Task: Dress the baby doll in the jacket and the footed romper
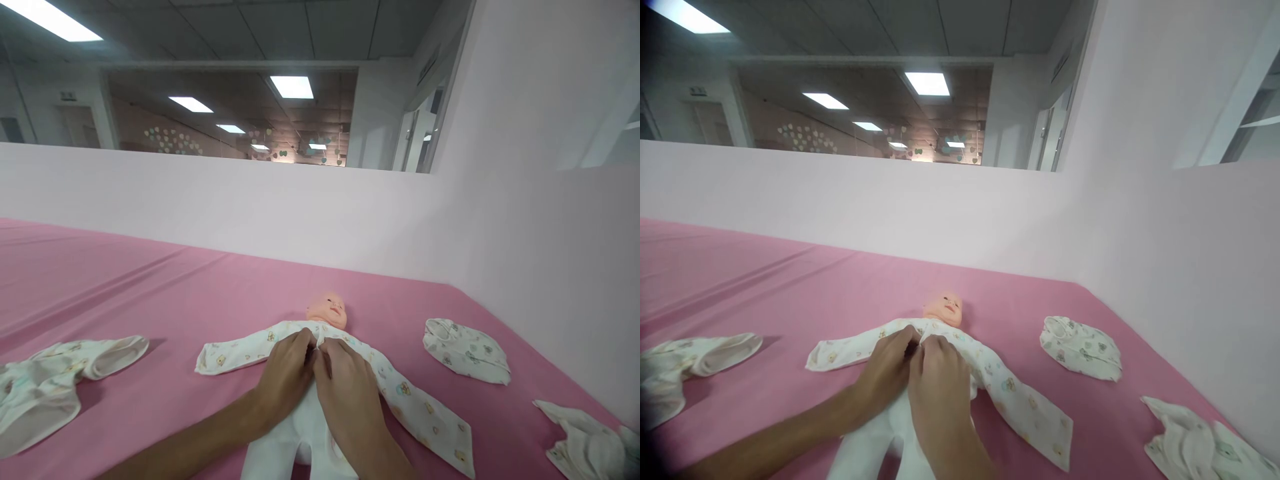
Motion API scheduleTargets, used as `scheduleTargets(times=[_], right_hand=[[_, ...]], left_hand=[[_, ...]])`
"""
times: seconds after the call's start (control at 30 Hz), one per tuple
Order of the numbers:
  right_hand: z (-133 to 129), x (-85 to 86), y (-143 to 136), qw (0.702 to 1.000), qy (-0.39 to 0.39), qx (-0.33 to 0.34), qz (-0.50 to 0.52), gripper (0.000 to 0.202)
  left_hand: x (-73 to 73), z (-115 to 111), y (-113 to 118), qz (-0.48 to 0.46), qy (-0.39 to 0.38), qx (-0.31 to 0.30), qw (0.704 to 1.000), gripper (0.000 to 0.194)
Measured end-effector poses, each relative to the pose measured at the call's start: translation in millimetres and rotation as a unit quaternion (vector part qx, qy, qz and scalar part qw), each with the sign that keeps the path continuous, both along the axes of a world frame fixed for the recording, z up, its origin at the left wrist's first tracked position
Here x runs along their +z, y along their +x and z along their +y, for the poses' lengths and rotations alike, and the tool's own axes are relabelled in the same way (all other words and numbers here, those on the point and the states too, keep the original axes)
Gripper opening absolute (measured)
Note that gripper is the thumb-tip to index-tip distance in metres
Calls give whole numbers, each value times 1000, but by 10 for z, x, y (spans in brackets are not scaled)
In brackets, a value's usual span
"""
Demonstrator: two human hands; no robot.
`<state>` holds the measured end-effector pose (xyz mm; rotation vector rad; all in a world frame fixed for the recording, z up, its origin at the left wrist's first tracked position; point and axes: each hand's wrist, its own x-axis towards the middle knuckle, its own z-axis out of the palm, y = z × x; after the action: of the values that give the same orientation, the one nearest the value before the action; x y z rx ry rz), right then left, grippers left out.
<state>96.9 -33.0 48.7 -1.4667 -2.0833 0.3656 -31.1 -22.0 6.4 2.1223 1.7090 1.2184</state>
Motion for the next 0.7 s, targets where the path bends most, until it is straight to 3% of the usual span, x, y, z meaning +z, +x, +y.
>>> scheduleTargets(times=[0.3,0.47,0.57,0.7], right_hand=[[-26,-31,-5,999,17,39,-32,33],[-30,18,2,998,12,63,-27,38],[-13,54,23,998,-25,60,-13,34],[67,47,74,997,-53,45,12,26]], left_hand=[[206,16,-46,-64,-91,-49,993,11],[281,-25,-77,-162,-147,-133,967,22],[322,-49,-69,-169,-163,-128,964,21],[353,-73,-28,-112,-149,-100,977,12]])
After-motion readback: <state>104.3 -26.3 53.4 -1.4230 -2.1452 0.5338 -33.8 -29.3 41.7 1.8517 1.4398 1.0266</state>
